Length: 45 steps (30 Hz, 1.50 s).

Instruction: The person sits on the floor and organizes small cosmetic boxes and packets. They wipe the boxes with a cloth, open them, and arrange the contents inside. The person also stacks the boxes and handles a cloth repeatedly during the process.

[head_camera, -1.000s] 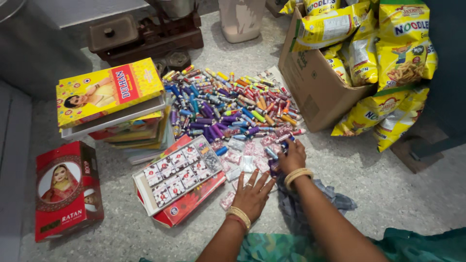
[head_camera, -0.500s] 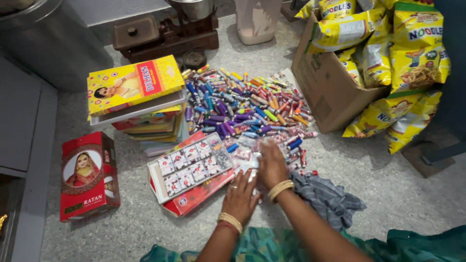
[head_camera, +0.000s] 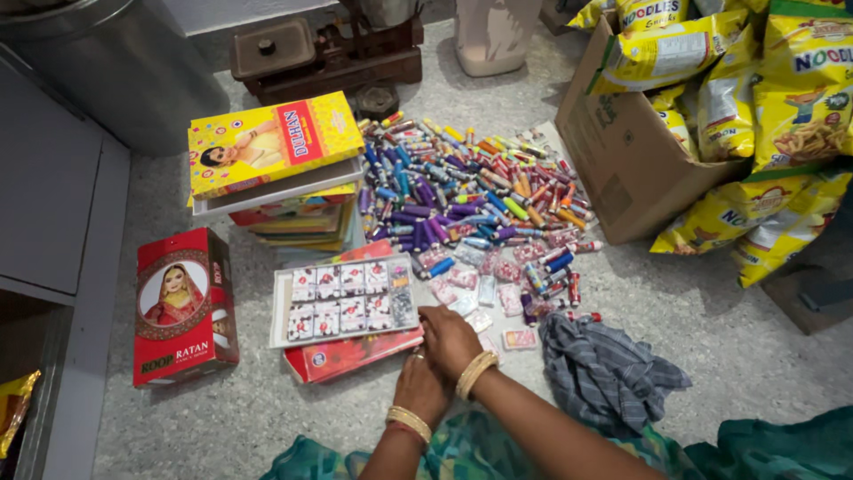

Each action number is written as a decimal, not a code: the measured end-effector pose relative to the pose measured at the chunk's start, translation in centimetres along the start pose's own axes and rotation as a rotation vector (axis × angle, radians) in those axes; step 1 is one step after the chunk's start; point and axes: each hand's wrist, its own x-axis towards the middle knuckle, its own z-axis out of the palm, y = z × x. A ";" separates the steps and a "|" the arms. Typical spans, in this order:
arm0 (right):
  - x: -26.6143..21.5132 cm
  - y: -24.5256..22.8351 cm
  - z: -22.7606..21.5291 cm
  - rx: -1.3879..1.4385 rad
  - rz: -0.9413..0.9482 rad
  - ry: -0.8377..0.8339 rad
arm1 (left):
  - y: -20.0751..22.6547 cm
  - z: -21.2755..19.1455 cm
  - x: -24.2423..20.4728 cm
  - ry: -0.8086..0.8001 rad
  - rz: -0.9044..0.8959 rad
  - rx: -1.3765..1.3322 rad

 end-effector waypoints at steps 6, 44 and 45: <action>-0.2 -0.5 0.0 0.045 0.017 -0.031 | -0.7 1.1 -0.4 0.015 -0.005 0.009; -5.8 6.6 -9.3 -0.390 0.141 -0.096 | 3.8 0.2 1.5 0.137 -0.261 -0.210; -6.0 6.3 -9.4 -0.395 0.125 -0.105 | 4.1 0.4 1.6 0.150 -0.263 -0.223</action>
